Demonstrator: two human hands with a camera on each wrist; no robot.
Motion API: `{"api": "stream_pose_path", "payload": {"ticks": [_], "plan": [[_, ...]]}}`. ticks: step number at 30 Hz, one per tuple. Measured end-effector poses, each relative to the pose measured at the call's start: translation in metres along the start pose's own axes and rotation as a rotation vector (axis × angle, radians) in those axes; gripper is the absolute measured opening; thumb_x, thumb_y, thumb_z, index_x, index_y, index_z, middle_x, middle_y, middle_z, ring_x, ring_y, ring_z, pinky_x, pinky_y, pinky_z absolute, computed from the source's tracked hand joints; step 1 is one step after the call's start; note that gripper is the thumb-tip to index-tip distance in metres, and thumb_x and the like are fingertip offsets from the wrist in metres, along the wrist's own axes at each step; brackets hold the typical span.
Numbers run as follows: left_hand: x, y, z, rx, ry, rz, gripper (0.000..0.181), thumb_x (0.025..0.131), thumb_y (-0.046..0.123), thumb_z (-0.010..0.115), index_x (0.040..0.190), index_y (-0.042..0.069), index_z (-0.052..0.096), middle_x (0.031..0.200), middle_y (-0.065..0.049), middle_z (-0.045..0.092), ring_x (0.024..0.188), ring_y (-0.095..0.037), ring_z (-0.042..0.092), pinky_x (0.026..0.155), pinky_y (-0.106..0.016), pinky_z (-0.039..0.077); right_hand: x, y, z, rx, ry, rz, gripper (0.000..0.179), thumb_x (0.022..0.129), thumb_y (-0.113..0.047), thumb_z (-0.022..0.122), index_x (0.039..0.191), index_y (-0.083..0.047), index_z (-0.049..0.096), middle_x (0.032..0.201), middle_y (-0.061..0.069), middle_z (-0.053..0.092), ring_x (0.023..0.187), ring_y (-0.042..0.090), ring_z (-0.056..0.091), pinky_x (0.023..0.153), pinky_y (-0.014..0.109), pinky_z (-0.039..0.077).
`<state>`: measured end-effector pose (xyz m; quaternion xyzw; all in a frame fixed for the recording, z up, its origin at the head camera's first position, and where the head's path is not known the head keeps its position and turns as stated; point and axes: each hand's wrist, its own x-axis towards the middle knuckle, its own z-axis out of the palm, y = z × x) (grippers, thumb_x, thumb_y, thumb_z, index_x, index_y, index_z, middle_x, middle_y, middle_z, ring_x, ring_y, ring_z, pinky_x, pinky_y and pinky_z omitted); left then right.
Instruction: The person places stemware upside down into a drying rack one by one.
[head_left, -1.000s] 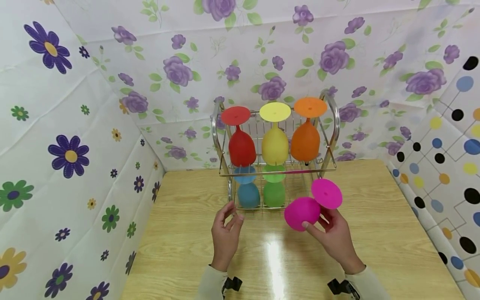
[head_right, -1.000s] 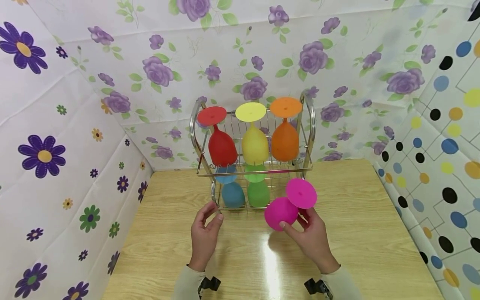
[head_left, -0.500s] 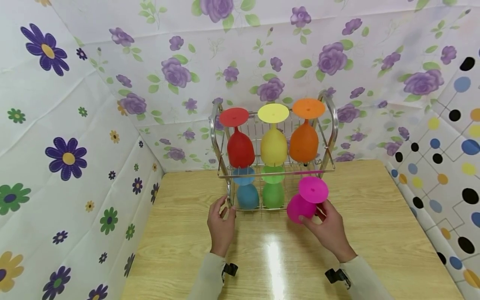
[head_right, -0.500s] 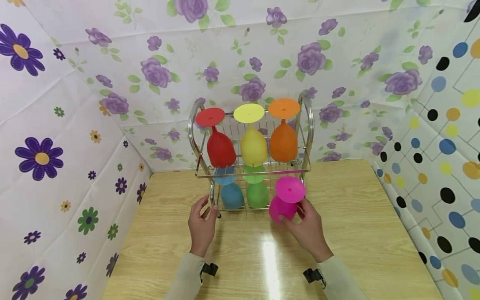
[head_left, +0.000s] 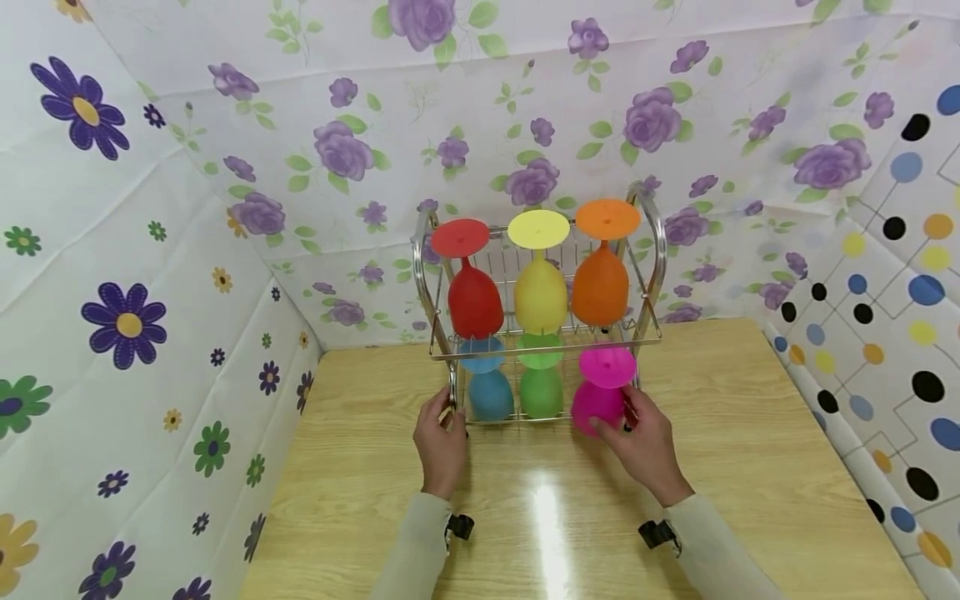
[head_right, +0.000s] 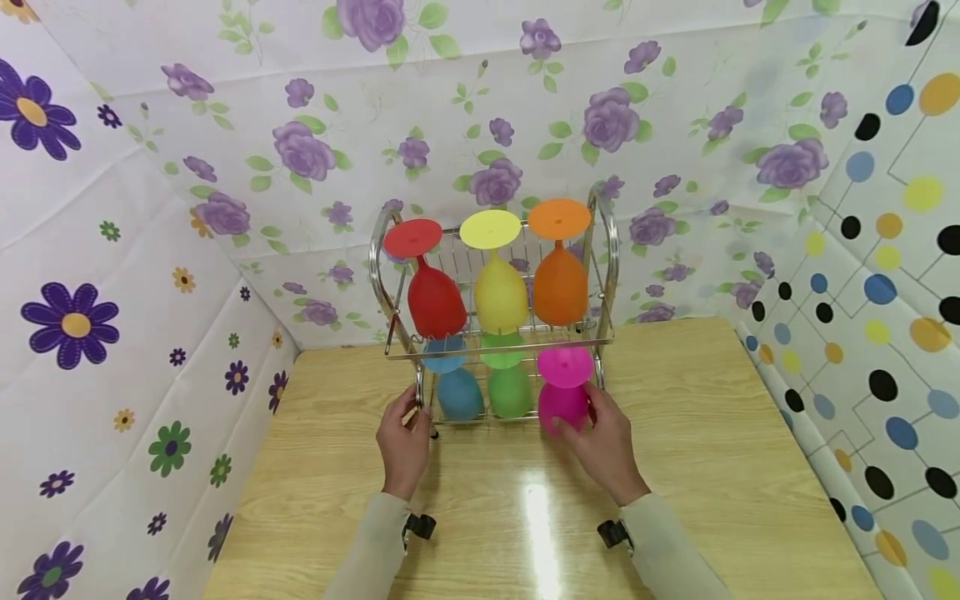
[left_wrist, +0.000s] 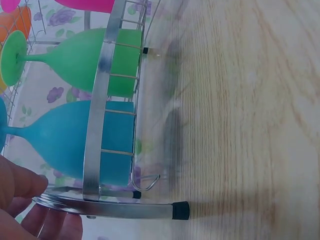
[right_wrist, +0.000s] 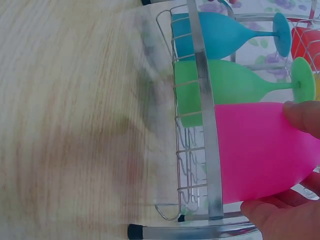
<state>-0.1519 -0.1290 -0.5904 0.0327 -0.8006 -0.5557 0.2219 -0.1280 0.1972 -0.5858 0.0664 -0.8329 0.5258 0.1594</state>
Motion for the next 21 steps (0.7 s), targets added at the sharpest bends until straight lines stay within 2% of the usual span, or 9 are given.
{"api": "stream_pose_path", "payload": {"ticks": [5, 12, 21], "plan": [[0.004, -0.003, 0.001, -0.003, 0.007, 0.024, 0.046, 0.1, -0.004, 0.069, 0.143, 0.01, 0.067, 0.128, -0.011, 0.068, 0.115, -0.027, 0.072, 0.095, -0.036, 0.064, 0.008, 0.0, 0.003, -0.027, 0.012, 0.008, 0.073, 0.091, -0.018, 0.087, 0.153, -0.003, 0.051, 0.144, 0.019, 0.061, 0.127, 0.043, 0.066, 0.1, 0.055, 0.059], [0.006, -0.004, -0.001, 0.006, -0.008, 0.018, 0.046, 0.1, -0.004, 0.068, 0.143, 0.013, 0.068, 0.125, -0.01, 0.069, 0.113, -0.027, 0.073, 0.094, -0.033, 0.064, 0.02, -0.005, 0.013, -0.074, 0.05, 0.054, 0.079, 0.091, -0.027, 0.087, 0.155, -0.001, 0.049, 0.146, 0.022, 0.06, 0.124, 0.044, 0.067, 0.097, 0.058, 0.061], [0.007, -0.005, 0.0, 0.023, -0.005, 0.006, 0.047, 0.099, -0.005, 0.068, 0.143, 0.013, 0.068, 0.125, -0.01, 0.069, 0.113, -0.026, 0.073, 0.094, -0.032, 0.064, 0.036, -0.006, 0.027, -0.158, 0.096, 0.083, 0.079, 0.092, -0.025, 0.085, 0.155, 0.002, 0.046, 0.145, 0.026, 0.057, 0.119, 0.044, 0.065, 0.093, 0.061, 0.063]]}}
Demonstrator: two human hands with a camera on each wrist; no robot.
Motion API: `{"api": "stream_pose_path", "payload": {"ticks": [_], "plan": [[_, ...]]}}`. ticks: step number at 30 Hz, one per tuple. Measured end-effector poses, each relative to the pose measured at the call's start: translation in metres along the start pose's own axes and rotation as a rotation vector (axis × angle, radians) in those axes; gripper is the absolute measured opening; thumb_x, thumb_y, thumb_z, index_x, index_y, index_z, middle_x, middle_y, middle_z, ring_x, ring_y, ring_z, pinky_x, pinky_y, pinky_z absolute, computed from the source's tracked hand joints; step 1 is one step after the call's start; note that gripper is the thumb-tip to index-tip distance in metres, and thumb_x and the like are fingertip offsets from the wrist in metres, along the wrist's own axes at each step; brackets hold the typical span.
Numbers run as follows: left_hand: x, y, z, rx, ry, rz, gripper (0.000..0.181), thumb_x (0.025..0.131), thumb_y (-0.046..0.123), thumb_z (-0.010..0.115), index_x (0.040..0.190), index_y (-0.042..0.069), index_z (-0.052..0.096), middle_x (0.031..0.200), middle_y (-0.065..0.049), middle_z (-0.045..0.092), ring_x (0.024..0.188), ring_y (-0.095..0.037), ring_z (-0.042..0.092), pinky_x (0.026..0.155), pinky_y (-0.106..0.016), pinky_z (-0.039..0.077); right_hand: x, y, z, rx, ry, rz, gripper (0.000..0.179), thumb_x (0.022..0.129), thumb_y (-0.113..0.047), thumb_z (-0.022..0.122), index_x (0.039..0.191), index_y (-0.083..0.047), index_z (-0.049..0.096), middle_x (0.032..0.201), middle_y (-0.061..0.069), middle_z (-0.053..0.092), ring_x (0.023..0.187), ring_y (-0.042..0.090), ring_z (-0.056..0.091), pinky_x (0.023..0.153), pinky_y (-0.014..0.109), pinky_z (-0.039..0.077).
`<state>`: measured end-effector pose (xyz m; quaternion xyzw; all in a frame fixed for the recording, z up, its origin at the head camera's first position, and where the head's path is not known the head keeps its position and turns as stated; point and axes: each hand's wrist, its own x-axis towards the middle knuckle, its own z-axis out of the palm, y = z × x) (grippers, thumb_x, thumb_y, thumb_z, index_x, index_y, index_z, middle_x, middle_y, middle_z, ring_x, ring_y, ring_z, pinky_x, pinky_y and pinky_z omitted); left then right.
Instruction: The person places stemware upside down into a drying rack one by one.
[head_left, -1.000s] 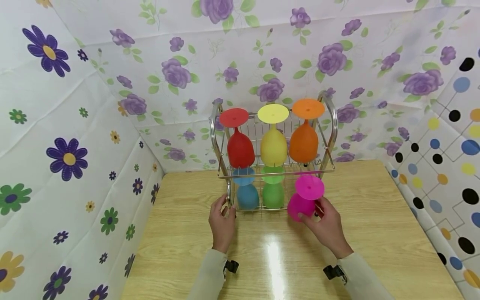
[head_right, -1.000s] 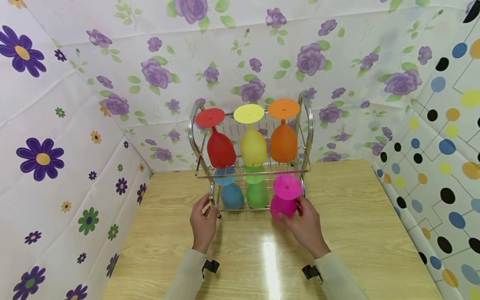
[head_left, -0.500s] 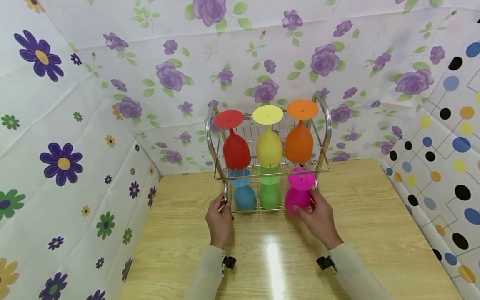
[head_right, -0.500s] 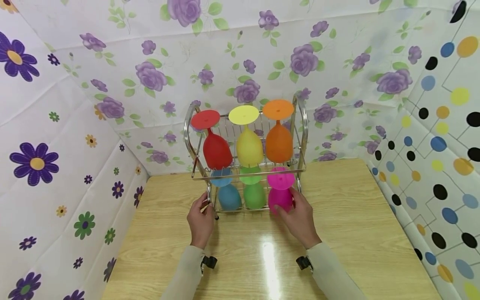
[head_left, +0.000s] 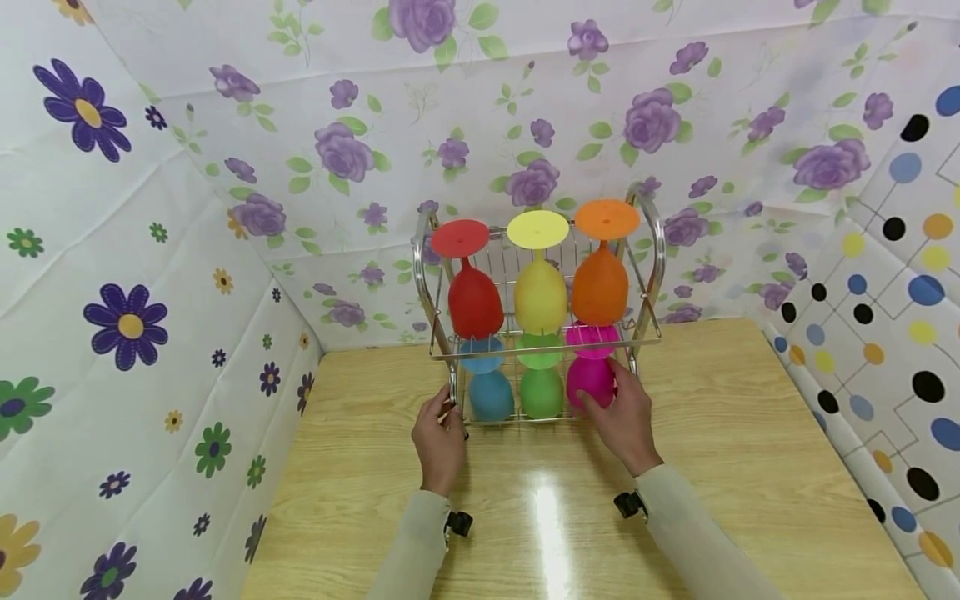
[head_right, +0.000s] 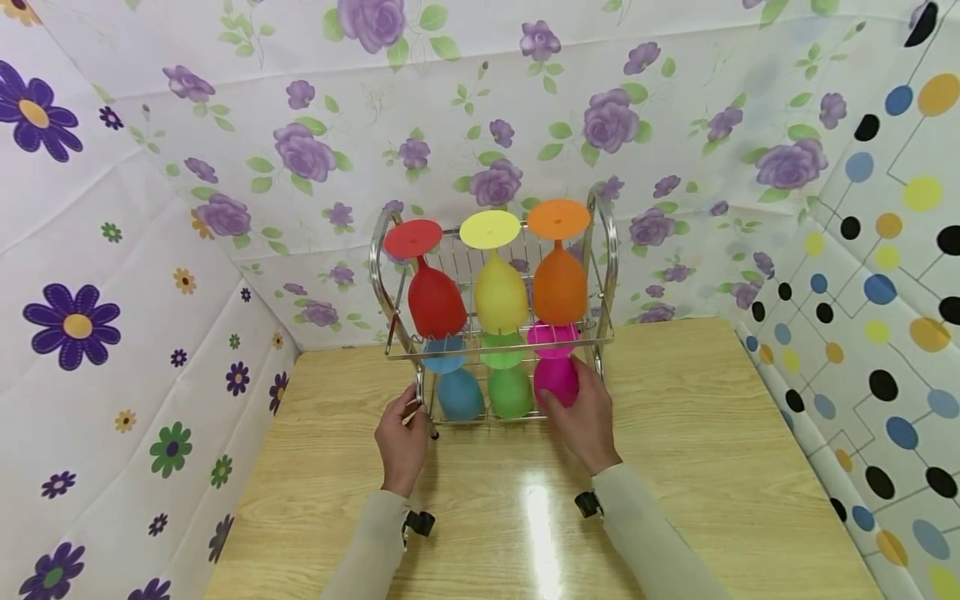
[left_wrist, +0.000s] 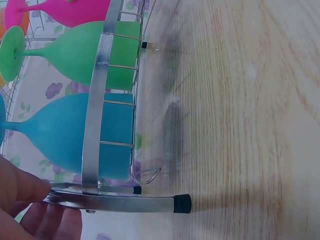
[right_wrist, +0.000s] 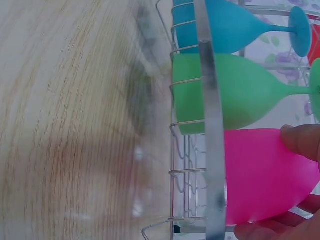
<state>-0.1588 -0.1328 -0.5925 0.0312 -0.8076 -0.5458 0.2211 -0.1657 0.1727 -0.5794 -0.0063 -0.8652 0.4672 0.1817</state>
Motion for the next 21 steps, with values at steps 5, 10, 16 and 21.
{"api": "stream_pose_path", "payload": {"ticks": [5, 10, 16, 21], "plan": [[-0.0014, 0.0019, 0.0004, -0.005, -0.007, -0.004, 0.047, 0.099, -0.006, 0.069, 0.142, 0.012, 0.068, 0.124, -0.011, 0.07, 0.113, -0.027, 0.074, 0.094, -0.032, 0.064, 0.0013, 0.0034, 0.0052, -0.033, -0.011, 0.021, 0.077, 0.092, -0.026, 0.084, 0.153, 0.004, 0.046, 0.146, 0.026, 0.055, 0.124, 0.047, 0.063, 0.097, 0.063, 0.06], [-0.0017, 0.0027, 0.0007, 0.004, -0.004, -0.009, 0.047, 0.099, -0.005, 0.069, 0.143, 0.012, 0.068, 0.124, -0.012, 0.07, 0.112, -0.027, 0.074, 0.094, -0.032, 0.064, 0.0006, 0.005, 0.0081, -0.05, -0.041, 0.061, 0.078, 0.093, -0.026, 0.083, 0.153, 0.003, 0.044, 0.146, 0.026, 0.054, 0.125, 0.047, 0.061, 0.099, 0.064, 0.059], [0.0001, 0.0032, 0.0019, 0.01, 0.0, 0.007, 0.045, 0.099, -0.005, 0.069, 0.142, 0.011, 0.068, 0.125, -0.015, 0.071, 0.111, -0.027, 0.074, 0.093, -0.034, 0.065, 0.0012, 0.0078, 0.0106, -0.076, -0.062, 0.11, 0.079, 0.094, -0.025, 0.08, 0.156, 0.003, 0.039, 0.148, 0.027, 0.051, 0.128, 0.047, 0.058, 0.102, 0.065, 0.058], [0.0001, 0.0048, 0.0032, 0.022, 0.015, 0.026, 0.045, 0.098, -0.005, 0.07, 0.141, 0.01, 0.069, 0.123, -0.014, 0.071, 0.109, -0.028, 0.074, 0.091, -0.036, 0.065, 0.0017, 0.0095, 0.0111, -0.108, -0.063, 0.129, 0.081, 0.095, -0.024, 0.078, 0.158, 0.006, 0.035, 0.147, 0.029, 0.052, 0.129, 0.049, 0.057, 0.105, 0.066, 0.055]]}}
